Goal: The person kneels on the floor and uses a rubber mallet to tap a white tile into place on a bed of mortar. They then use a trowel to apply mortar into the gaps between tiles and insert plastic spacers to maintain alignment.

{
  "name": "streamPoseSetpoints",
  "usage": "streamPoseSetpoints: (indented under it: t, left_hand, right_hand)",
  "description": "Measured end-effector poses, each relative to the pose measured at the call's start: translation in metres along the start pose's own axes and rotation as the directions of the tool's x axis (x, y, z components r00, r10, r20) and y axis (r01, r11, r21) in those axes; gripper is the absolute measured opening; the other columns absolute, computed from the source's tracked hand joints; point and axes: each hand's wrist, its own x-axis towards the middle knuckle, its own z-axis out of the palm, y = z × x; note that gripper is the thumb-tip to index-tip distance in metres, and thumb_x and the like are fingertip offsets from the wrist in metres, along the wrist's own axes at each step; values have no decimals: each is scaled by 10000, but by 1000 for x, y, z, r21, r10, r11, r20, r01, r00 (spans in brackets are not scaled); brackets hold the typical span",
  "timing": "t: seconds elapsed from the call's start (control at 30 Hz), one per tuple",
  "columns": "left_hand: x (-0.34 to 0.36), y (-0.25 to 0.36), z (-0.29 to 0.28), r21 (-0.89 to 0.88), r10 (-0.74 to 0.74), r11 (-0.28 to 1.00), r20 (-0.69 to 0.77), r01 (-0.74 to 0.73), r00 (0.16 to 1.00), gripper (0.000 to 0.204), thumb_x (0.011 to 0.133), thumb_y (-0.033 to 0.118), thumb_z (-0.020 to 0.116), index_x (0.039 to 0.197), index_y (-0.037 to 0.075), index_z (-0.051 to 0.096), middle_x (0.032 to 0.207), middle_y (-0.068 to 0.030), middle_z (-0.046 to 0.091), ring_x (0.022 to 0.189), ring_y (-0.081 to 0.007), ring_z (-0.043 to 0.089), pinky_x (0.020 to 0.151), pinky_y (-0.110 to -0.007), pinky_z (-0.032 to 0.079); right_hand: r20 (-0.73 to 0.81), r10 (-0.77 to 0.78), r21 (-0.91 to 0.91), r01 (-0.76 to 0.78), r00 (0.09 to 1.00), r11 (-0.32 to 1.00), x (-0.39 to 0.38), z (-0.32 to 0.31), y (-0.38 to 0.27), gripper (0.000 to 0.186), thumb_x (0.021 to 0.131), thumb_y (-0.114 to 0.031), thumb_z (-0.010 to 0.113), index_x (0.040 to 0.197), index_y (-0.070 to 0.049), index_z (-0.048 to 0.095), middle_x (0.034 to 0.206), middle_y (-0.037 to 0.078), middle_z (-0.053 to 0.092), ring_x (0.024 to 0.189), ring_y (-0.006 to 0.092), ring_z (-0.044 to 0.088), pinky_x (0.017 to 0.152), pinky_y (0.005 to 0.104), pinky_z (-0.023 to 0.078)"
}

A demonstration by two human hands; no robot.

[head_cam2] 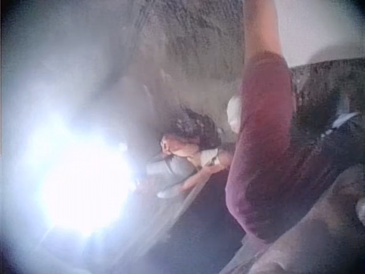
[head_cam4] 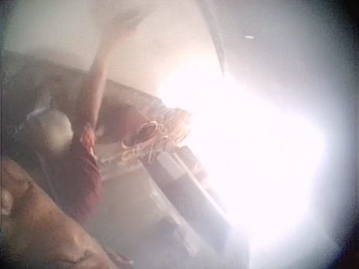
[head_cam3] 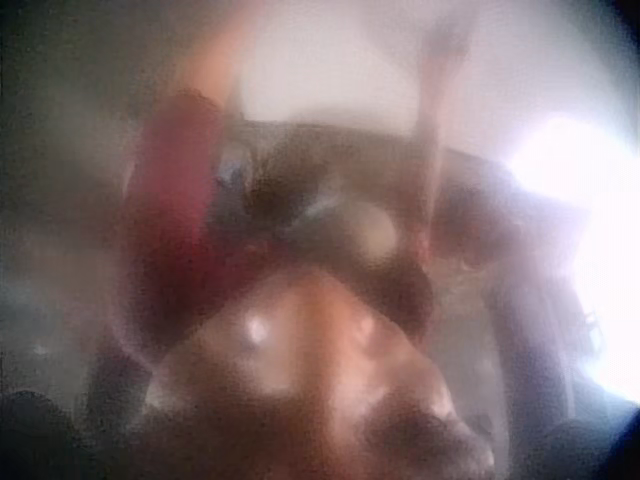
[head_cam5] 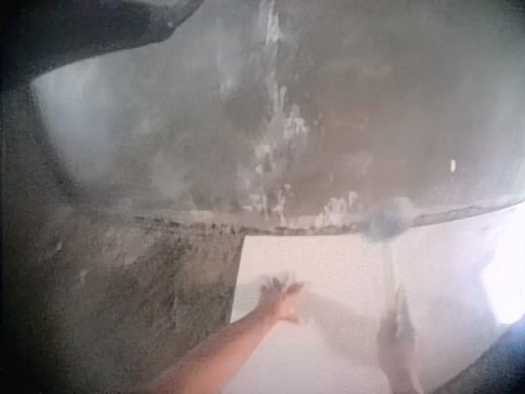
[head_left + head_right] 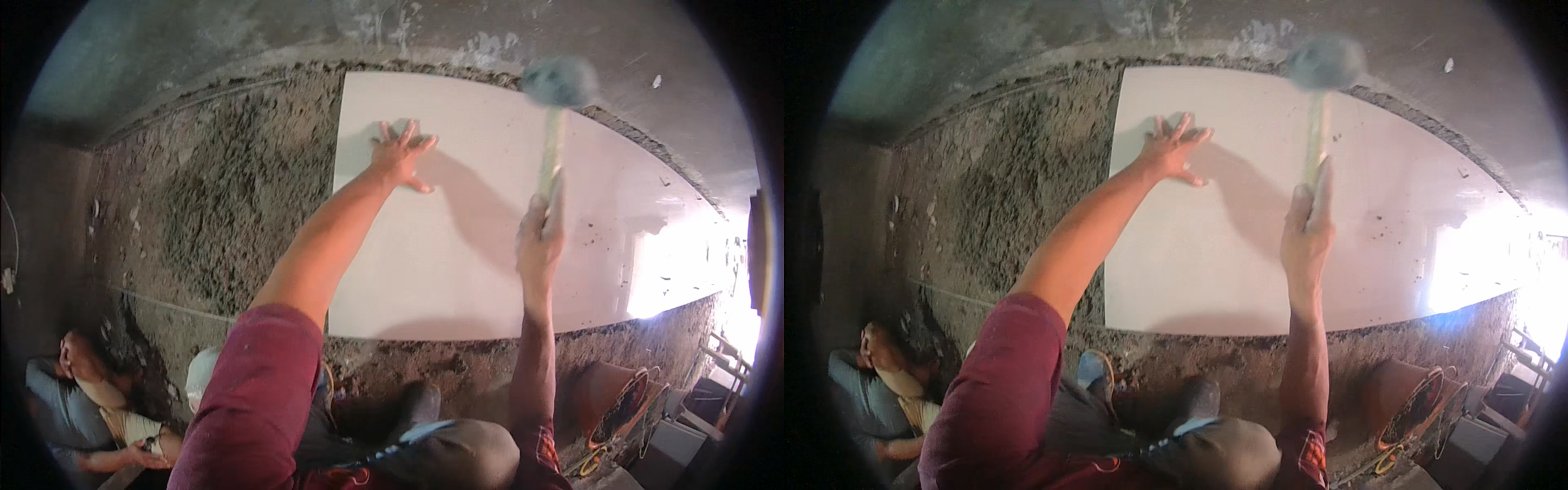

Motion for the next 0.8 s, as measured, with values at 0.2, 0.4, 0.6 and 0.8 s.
streamPoseSetpoints:
  t: [0.2, 0.4, 0.6, 0.8]
  left_hand:
    - [-2, 5, -9, 58, -30, 998, 1, 30, 1000, 1220, 554, 739, 807, 1548, 481, 151, 1674, -60, 19, 1434, -611, 57, 1115, -717, 256]
    - [-6, 5, -8, 51, -29, 998, 21, 28, 999, 1212, 558, 746, 797, 1551, 468, 159, 1674, -66, 17, 1435, -607, 72, 1109, -718, 260]
    - [-1, -1, 0, 41, -2, 999, -52, 5, 999, 1235, 547, 751, 797, 1557, 448, 155, 1672, -74, 22, 1434, -609, 64, 1104, -736, 244]
    - [-21, -8, 10, 181, 80, 980, -8, -77, 997, 1254, 582, 772, 769, 1571, 433, 77, 1674, -37, -21, 1466, -551, 8, 1137, -703, 232]
  right_hand:
    - [-100, -268, -124, 256, 958, 959, -8, 26, 7, 569, 1044, -171, 480, 1571, -123, 271, 772, 60, 593, 625, 98, 540, 536, 277, 453]
    - [-31, -158, 15, 158, 987, 987, 6, 11, -7, 566, 1052, -214, 478, 1563, -87, 270, 782, 48, 608, 571, 111, 518, 511, 297, 449]
    - [-182, -372, -215, 332, 910, 918, 2, 38, -6, 580, 1047, -198, 457, 1571, -87, 233, 749, 86, 601, 565, 131, 552, 488, 316, 447]
    - [22, -22, -10, 22, 1000, 1000, -6, 12, -14, 521, 1055, -226, 462, 1540, -99, 321, 733, 46, 580, 545, 96, 534, 441, 265, 433]
